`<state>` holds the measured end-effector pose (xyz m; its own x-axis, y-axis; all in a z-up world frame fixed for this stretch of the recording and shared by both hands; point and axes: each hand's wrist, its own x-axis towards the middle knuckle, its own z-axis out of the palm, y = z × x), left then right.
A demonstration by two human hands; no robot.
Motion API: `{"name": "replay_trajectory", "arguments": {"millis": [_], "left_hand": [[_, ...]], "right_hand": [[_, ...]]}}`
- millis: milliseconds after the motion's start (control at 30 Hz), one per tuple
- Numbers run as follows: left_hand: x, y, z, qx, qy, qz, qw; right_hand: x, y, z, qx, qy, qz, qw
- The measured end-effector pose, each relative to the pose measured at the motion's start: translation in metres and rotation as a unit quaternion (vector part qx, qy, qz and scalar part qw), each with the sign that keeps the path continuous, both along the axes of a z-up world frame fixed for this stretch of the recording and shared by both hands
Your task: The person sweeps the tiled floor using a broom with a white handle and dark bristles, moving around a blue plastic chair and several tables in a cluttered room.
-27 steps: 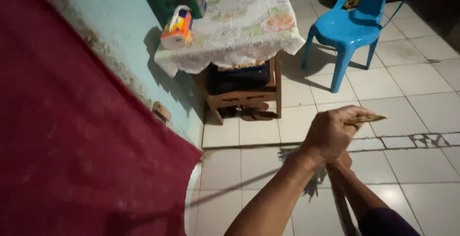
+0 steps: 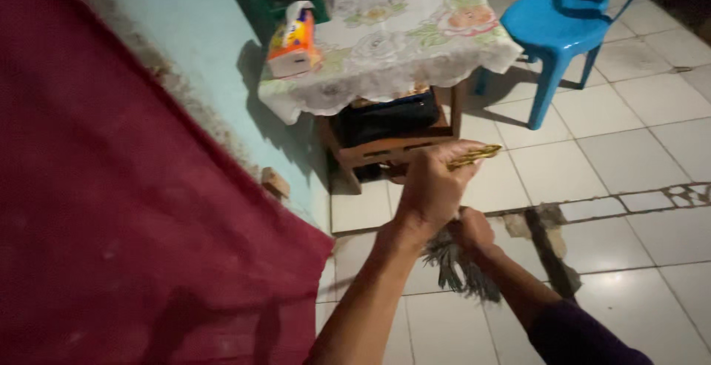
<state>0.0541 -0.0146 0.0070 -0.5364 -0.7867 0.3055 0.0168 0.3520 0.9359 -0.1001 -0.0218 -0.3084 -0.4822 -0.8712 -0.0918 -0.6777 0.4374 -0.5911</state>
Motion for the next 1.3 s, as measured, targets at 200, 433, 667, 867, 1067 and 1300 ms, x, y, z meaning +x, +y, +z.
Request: {"name": "replay_trajectory", "arguments": {"millis": [200,433,667,867,1067,1300], "left_hand": [[0.092,-0.021,0.019,-0.081,-0.028,0.046,0.995],[0.129,-0.025,0.023,-0.085,-0.045,0.084,0.992],[0.064,-0.006,0.030,-0.091,-0.044,0.005,0.995],[-0.044,0.021,0.031,-0.092,0.002,-0.066,0.994],[-0.144,0.056,0.022,-0.041,0.049,-0.143,0.988],[-0.187,0.077,0.019,0.052,0.005,-0.153,0.987]], "right_hand": [[0.136,-0.029,0.034,-0.037,-0.068,0.072,0.994],[0.213,-0.022,0.088,0.014,-0.172,0.077,0.982],[0.142,-0.006,0.092,-0.051,-0.116,0.125,0.984],[0.021,0.031,0.097,-0.060,-0.100,0.079,0.990],[-0.108,0.086,0.103,0.011,-0.050,-0.037,0.998],[-0.177,0.126,0.085,0.133,-0.019,-0.100,0.986]]}}
